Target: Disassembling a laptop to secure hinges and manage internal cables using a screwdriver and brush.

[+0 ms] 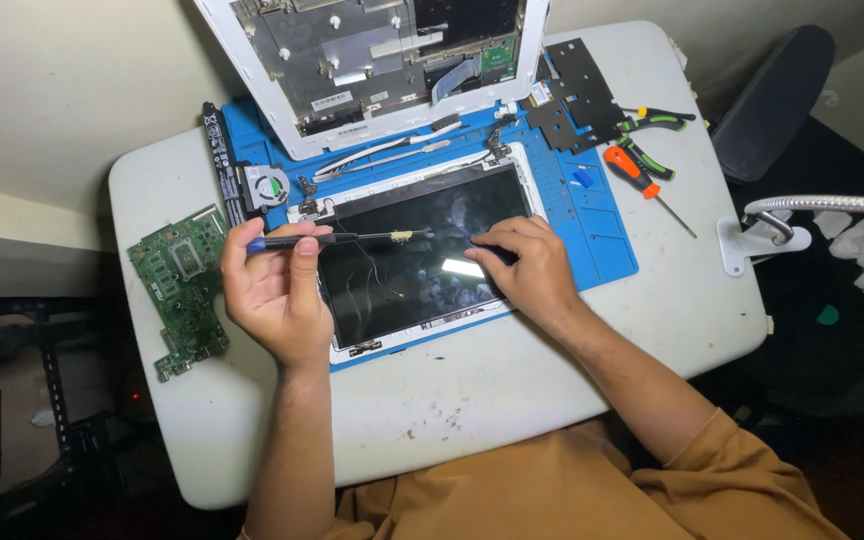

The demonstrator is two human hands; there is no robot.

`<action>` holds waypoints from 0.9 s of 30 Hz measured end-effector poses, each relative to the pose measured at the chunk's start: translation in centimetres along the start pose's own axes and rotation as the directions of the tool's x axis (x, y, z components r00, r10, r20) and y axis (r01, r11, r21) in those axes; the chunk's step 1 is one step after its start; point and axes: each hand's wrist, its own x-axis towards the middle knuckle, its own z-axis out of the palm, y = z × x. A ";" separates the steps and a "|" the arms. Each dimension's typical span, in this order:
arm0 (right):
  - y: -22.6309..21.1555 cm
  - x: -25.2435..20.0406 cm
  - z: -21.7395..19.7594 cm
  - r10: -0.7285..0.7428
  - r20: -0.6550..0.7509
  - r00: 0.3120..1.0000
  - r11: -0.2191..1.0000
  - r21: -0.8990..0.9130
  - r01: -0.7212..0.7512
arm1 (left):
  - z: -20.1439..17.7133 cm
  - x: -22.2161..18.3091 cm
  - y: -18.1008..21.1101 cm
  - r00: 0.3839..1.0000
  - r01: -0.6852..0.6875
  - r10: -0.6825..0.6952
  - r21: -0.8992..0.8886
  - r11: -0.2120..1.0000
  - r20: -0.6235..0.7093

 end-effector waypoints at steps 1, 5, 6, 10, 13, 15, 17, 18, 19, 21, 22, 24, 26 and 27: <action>0.3 -0.1 0.3 -0.017 -0.003 1.000 1.000 -0.008 0.017 | -0.2 -0.3 -0.2 1.000 0.018 -0.018 -0.010 1.000 -0.023; 0.2 -0.4 0.8 -0.025 0.015 1.000 0.999 -0.046 0.025 | -0.4 -1.2 -0.9 0.997 0.045 -0.046 -0.018 0.999 -0.064; 0.2 -0.4 0.7 -0.025 0.017 1.000 0.999 -0.046 0.026 | -0.4 -1.4 -1.0 0.997 0.046 -0.047 -0.017 0.999 -0.066; 0.3 -0.5 0.7 -0.027 0.063 0.998 0.992 -0.119 0.035 | -0.4 -2.2 -1.7 0.993 0.094 -0.096 -0.039 0.995 -0.065; 0.2 -0.5 0.6 -0.045 0.058 0.997 0.994 -0.098 0.051 | -0.6 -2.5 -1.9 0.993 0.102 -0.103 -0.031 0.994 -0.065; 0.4 -0.6 0.5 -0.059 0.044 0.997 0.996 -0.060 0.062 | -0.8 -2.7 -1.9 0.992 0.105 -0.106 -0.019 0.994 -0.072; 1.1 -0.5 0.4 -0.051 -0.006 0.999 0.998 0.041 0.051 | -1.0 -2.7 -1.9 0.990 0.114 -0.116 -0.029 0.993 -0.079; 0.9 -0.4 0.3 -0.055 -0.004 0.998 0.998 0.043 0.055 | -1.1 -2.7 -2.0 0.990 0.112 -0.114 -0.027 0.993 -0.082; 0.8 -0.4 0.1 -0.068 0.014 0.998 0.997 0.049 0.067 | -1.1 -2.7 -2.1 0.991 0.105 -0.107 -0.031 0.994 -0.077; 0.8 -0.3 -0.1 -0.081 0.034 0.996 0.995 0.056 0.079 | -1.1 -2.7 -2.3 0.992 0.100 -0.102 -0.033 0.994 -0.073; 0.9 -0.2 -0.1 -0.087 0.034 0.996 0.995 0.053 0.085 | -1.0 -2.8 -2.4 0.993 0.095 -0.097 -0.030 0.995 -0.068; 1.2 -0.2 0.2 -0.093 0.036 0.995 0.994 0.053 0.091 | -1.1 -2.7 -2.5 0.994 0.091 -0.092 -0.025 0.996 -0.063; 1.5 -0.3 0.4 -0.119 0.052 0.992 0.993 -0.006 0.119 | -1.0 -2.8 -2.4 0.996 0.083 -0.084 -0.015 0.996 -0.044; 1.4 -0.2 0.3 -0.120 0.052 0.991 0.993 -0.007 0.120 | -0.9 -2.8 -2.4 0.996 0.082 -0.083 -0.015 0.996 -0.045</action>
